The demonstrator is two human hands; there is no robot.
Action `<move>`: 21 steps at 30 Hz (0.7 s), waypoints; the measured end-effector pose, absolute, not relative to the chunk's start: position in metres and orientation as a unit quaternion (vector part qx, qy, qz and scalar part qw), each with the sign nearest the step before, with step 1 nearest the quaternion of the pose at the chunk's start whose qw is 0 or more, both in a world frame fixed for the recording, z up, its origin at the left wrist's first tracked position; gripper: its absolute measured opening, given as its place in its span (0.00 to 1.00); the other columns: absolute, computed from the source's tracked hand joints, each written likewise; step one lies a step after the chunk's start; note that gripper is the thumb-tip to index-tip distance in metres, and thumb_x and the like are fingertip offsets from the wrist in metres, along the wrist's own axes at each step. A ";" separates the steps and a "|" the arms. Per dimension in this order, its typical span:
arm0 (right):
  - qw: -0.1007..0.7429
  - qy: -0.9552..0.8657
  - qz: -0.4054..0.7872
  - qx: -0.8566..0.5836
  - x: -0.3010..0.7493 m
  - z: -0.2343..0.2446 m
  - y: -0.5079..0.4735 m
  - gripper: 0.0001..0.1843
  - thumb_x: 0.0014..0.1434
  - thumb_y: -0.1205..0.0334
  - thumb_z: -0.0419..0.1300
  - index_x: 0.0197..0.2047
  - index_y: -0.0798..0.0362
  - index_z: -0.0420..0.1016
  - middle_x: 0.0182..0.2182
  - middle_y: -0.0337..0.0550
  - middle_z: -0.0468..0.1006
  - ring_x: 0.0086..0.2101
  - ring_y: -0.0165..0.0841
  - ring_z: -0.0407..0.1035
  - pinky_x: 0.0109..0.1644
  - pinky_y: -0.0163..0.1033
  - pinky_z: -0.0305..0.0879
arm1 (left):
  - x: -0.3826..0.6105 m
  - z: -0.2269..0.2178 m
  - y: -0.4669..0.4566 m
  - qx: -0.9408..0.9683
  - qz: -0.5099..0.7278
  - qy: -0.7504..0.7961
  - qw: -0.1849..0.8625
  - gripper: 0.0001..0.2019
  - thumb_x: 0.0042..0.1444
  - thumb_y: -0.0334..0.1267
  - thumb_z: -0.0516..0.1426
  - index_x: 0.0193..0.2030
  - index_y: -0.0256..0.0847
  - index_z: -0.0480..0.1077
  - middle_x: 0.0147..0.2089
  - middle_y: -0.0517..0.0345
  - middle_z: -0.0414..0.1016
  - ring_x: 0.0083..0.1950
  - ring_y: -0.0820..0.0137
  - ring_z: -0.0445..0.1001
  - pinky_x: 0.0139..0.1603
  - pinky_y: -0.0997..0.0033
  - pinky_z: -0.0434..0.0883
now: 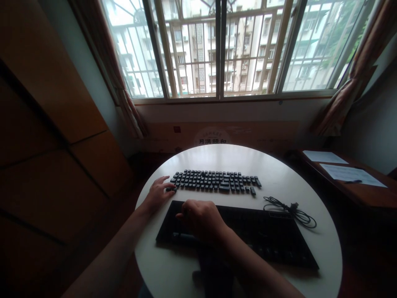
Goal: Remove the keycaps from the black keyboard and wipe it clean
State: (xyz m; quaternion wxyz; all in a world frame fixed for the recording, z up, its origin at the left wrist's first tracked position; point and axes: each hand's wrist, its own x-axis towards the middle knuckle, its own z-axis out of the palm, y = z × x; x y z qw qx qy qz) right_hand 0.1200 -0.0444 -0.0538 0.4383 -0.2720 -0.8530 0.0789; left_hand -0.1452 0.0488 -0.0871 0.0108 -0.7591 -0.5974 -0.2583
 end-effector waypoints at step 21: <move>0.493 -0.738 0.331 -0.320 0.111 -0.066 -0.047 0.13 0.67 0.51 0.56 0.37 0.52 0.67 0.22 0.35 0.69 0.22 0.28 0.61 0.27 0.32 0.57 | -0.140 -0.082 0.046 -0.754 -0.309 -0.578 0.041 0.10 0.52 0.35 0.66 0.43 0.45 0.80 0.61 0.48 0.71 0.64 0.51 0.66 0.66 0.46 0.63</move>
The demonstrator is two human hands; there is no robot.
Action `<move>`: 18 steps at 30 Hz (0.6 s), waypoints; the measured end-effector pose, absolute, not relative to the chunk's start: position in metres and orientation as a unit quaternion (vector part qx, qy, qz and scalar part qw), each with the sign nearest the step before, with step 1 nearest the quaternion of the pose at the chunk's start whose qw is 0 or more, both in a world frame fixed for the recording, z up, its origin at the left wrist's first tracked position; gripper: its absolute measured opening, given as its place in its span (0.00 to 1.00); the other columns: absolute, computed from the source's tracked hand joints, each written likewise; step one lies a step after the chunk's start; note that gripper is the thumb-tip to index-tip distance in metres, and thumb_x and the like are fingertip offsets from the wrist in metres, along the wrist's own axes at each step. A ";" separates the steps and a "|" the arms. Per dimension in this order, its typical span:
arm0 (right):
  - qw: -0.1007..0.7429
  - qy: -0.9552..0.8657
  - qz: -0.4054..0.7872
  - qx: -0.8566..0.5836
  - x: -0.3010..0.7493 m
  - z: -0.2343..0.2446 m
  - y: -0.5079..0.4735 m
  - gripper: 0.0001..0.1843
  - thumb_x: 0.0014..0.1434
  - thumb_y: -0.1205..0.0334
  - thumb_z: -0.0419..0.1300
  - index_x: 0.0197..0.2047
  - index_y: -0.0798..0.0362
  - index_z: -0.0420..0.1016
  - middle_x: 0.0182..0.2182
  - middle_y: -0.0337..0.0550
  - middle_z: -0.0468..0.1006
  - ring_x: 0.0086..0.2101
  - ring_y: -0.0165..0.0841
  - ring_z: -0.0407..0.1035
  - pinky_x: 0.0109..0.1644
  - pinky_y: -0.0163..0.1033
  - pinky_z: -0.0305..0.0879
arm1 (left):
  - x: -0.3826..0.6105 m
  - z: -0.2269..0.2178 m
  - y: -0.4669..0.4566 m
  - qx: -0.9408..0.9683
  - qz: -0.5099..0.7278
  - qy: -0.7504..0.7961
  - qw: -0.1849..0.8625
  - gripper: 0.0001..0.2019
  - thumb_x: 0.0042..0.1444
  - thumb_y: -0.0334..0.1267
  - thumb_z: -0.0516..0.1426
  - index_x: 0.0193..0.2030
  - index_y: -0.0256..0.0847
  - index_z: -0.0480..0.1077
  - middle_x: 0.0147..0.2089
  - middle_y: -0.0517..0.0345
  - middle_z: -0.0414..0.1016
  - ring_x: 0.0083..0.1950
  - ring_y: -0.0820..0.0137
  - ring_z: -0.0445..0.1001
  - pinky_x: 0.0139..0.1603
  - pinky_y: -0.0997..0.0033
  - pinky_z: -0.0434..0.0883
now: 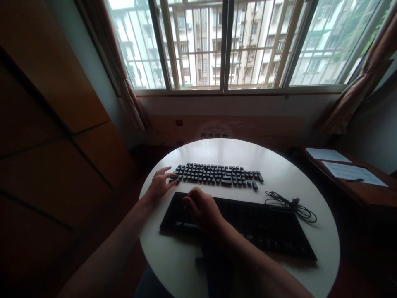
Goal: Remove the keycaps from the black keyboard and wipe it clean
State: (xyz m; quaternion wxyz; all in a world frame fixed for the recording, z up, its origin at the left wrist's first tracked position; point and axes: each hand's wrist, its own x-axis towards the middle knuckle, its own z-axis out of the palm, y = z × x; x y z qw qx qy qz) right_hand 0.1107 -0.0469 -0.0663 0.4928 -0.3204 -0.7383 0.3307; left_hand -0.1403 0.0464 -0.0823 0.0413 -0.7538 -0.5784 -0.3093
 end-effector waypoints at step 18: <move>0.391 -0.777 0.366 -0.331 0.100 -0.079 -0.054 0.09 0.67 0.57 0.55 0.36 0.52 0.66 0.27 0.39 0.73 0.27 0.31 0.67 0.33 0.34 0.58 | -0.086 -0.076 -0.016 -0.845 -0.334 -0.407 -0.093 0.05 0.60 0.31 0.58 0.39 0.40 0.76 0.40 0.54 0.77 0.43 0.65 0.73 0.46 0.65 0.71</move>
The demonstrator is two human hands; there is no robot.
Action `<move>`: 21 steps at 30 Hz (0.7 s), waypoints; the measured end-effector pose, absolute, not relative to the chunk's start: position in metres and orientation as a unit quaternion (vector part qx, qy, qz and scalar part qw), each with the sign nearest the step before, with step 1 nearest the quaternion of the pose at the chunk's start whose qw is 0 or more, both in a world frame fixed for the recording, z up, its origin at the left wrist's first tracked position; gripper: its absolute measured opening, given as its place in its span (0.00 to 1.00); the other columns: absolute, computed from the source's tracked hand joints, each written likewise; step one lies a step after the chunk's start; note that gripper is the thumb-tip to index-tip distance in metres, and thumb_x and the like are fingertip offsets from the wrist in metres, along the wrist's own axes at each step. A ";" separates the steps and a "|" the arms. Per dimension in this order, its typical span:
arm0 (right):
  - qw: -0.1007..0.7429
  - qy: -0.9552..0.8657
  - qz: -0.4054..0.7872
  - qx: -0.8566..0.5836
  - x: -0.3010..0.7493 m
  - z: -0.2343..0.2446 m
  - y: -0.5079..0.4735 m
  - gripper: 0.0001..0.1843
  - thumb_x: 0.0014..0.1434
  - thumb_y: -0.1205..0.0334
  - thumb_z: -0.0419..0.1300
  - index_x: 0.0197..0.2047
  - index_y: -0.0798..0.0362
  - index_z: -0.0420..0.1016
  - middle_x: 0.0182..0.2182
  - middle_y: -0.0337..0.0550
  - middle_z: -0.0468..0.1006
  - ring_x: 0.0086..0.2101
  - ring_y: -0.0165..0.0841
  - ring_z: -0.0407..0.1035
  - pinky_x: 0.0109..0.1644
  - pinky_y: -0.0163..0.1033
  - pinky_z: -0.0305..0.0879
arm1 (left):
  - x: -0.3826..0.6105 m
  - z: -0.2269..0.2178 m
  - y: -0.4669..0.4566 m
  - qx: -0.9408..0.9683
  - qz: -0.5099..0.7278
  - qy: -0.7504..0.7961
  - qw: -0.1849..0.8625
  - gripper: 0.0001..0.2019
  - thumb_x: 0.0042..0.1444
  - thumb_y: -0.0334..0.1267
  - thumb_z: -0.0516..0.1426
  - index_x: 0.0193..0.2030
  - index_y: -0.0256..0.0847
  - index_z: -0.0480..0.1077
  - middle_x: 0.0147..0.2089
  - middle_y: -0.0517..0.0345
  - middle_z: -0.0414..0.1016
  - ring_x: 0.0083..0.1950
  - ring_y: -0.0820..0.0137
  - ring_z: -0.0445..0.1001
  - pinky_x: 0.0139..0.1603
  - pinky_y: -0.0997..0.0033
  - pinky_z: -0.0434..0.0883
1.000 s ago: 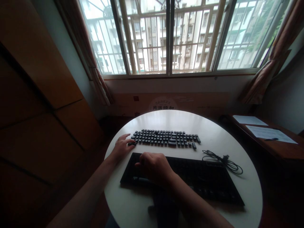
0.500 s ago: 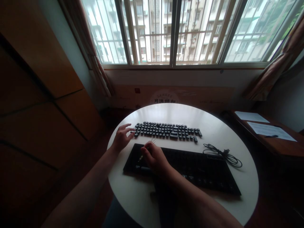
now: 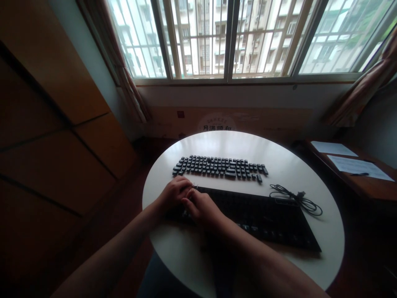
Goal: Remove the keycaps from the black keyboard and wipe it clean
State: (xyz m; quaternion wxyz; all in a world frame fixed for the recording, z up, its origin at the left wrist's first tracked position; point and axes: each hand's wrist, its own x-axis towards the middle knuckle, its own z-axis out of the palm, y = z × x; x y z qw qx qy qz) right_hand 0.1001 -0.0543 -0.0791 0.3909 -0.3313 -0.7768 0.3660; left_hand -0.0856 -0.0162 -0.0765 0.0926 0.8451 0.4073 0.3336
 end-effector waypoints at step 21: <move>0.390 -0.831 0.288 -0.272 0.097 -0.076 -0.064 0.09 0.66 0.56 0.56 0.36 0.51 0.64 0.27 0.40 0.74 0.25 0.31 0.65 0.31 0.35 0.58 | -0.085 -0.078 -0.014 0.835 0.338 0.421 0.105 0.06 0.58 0.29 0.58 0.36 0.41 0.77 0.40 0.54 0.77 0.43 0.65 0.74 0.46 0.64 0.72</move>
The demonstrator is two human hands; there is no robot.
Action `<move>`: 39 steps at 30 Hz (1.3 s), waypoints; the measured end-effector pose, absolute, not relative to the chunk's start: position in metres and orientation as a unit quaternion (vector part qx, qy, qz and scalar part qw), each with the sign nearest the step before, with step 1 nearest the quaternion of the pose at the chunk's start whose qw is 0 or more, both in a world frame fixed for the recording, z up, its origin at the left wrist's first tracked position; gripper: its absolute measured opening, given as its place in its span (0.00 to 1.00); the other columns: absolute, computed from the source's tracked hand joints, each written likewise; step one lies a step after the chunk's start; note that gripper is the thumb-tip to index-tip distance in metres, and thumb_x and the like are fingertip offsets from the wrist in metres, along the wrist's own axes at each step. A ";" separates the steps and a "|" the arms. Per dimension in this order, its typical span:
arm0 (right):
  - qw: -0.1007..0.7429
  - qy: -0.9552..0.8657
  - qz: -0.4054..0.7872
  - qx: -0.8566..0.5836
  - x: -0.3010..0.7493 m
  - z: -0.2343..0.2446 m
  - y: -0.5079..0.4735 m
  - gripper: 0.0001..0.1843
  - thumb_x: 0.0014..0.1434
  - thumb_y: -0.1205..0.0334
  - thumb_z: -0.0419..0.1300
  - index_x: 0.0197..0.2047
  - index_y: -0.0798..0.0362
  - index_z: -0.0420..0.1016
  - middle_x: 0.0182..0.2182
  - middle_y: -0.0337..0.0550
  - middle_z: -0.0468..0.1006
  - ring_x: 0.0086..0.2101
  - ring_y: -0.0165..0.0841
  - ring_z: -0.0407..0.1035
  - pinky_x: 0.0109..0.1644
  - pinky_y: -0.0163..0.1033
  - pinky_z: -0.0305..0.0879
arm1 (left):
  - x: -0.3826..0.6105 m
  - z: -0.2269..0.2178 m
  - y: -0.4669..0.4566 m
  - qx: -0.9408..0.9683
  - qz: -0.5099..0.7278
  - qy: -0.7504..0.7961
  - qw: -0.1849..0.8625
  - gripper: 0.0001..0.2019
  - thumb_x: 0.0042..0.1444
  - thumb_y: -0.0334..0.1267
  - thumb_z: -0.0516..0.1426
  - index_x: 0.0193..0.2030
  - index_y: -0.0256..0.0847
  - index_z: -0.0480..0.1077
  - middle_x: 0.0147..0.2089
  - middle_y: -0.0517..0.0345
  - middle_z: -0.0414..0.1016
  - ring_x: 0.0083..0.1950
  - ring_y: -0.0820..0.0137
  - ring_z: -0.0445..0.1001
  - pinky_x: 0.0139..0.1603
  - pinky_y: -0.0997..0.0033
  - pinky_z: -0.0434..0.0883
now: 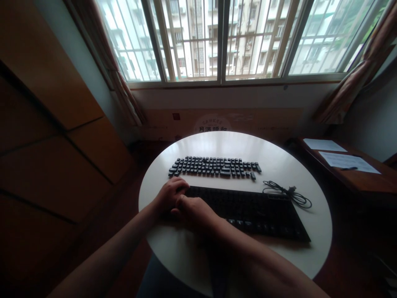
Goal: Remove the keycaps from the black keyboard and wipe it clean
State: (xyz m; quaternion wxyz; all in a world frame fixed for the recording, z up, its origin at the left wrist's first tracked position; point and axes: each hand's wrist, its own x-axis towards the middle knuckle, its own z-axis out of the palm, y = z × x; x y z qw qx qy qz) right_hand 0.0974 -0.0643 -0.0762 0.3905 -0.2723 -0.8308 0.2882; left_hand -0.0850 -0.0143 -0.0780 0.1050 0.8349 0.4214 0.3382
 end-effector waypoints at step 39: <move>0.439 -0.805 0.121 -0.380 0.163 -0.039 -0.013 0.09 0.69 0.55 0.54 0.39 0.50 0.67 0.27 0.41 0.76 0.24 0.32 0.68 0.29 0.33 0.55 | -0.036 -0.019 0.033 0.873 0.328 0.294 0.210 0.08 0.57 0.41 0.63 0.38 0.39 0.76 0.33 0.57 0.78 0.33 0.71 0.76 0.36 0.72 0.75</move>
